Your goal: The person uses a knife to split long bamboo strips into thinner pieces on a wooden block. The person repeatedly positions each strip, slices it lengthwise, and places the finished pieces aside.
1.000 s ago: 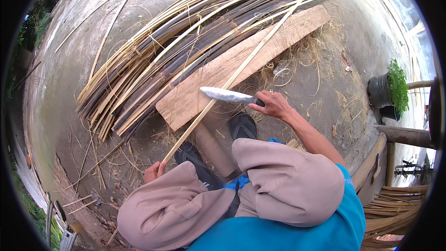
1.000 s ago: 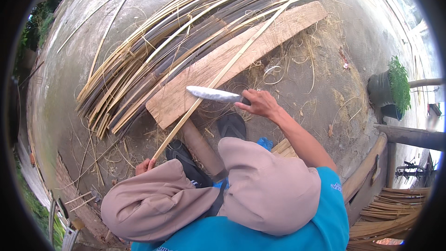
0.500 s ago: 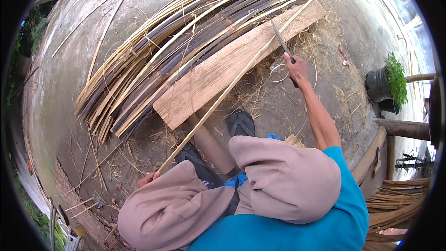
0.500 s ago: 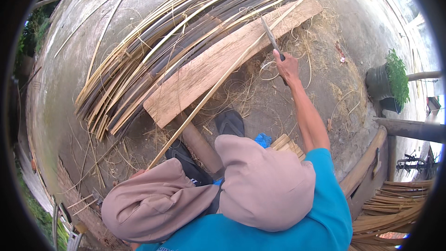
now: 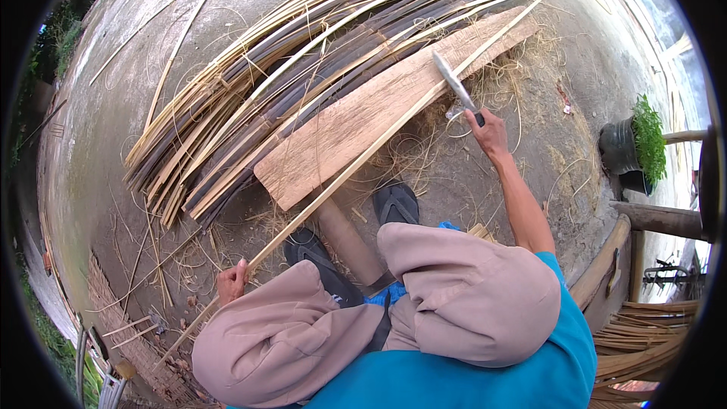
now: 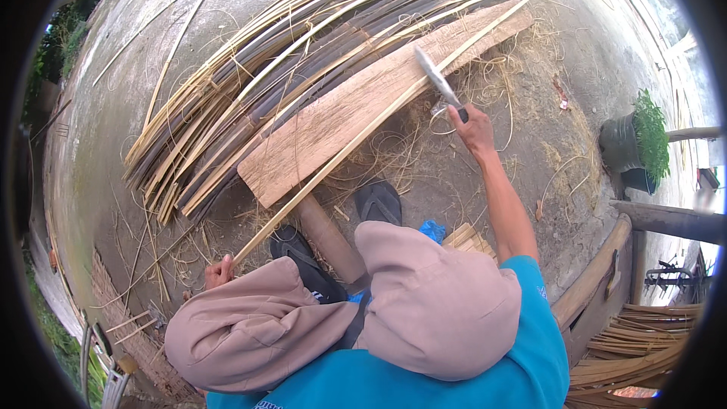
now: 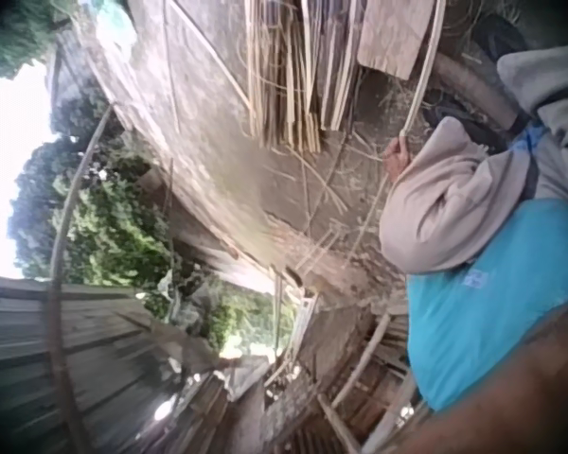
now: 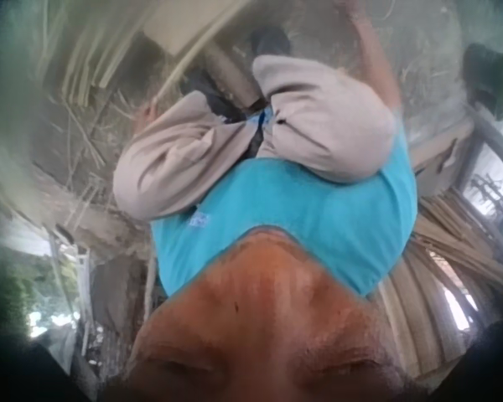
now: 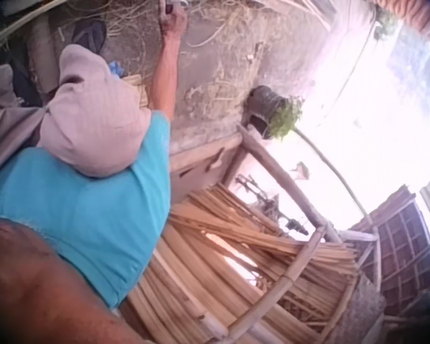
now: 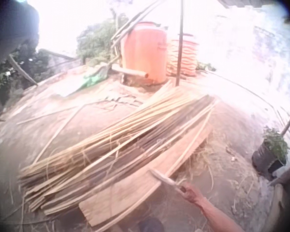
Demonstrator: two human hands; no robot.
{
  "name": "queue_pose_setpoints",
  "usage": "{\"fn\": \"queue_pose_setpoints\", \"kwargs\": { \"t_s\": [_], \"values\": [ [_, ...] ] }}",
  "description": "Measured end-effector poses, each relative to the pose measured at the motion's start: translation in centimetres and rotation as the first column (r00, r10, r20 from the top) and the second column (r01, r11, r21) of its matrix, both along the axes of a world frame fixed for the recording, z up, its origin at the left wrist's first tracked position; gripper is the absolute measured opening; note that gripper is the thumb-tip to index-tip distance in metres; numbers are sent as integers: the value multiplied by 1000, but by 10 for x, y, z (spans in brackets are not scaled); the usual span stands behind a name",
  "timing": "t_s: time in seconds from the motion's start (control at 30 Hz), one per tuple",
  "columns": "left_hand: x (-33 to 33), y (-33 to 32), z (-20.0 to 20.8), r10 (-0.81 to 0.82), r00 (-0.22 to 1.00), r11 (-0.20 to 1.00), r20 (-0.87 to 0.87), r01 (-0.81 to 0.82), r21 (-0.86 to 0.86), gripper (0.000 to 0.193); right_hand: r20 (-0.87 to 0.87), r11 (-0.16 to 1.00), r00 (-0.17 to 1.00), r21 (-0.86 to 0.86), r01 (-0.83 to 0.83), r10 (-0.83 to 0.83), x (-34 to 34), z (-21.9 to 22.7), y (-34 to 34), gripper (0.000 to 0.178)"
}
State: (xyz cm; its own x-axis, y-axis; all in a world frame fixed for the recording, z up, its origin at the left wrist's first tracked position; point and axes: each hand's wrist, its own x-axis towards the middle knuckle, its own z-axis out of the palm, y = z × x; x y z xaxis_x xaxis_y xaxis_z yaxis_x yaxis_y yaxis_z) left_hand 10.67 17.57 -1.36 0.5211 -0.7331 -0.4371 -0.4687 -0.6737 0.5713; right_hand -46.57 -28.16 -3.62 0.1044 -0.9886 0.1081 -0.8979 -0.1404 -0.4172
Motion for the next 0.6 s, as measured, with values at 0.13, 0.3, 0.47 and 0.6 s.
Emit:
{"fn": "queue_pose_setpoints", "kwargs": {
  "t_s": [0.13, 0.3, 0.47, 0.6],
  "values": [
    [44, 71, -14, 73, 997, 997, 1, -73, -22, 51, 412, 747, 660, 85, 659, -629, -63, 11, -45, 68],
    [-54, -17, -5, 31, 999, 983, -26, -35, -178, 31, 720, 856, 541, 143, 497, -434, -25, 12, -15, 66],
    [-105, -103, 6, -114, 994, 947, 3, 109, -304, 32, 741, 948, 605, 136, 288, -290, 49, 12, 37, 65],
    [-125, -123, 3, -132, 987, 923, 86, 154, -353, 32, 329, 992, 936, 14, 124, -122, 58, 5, 40, 61]
  ]
}}
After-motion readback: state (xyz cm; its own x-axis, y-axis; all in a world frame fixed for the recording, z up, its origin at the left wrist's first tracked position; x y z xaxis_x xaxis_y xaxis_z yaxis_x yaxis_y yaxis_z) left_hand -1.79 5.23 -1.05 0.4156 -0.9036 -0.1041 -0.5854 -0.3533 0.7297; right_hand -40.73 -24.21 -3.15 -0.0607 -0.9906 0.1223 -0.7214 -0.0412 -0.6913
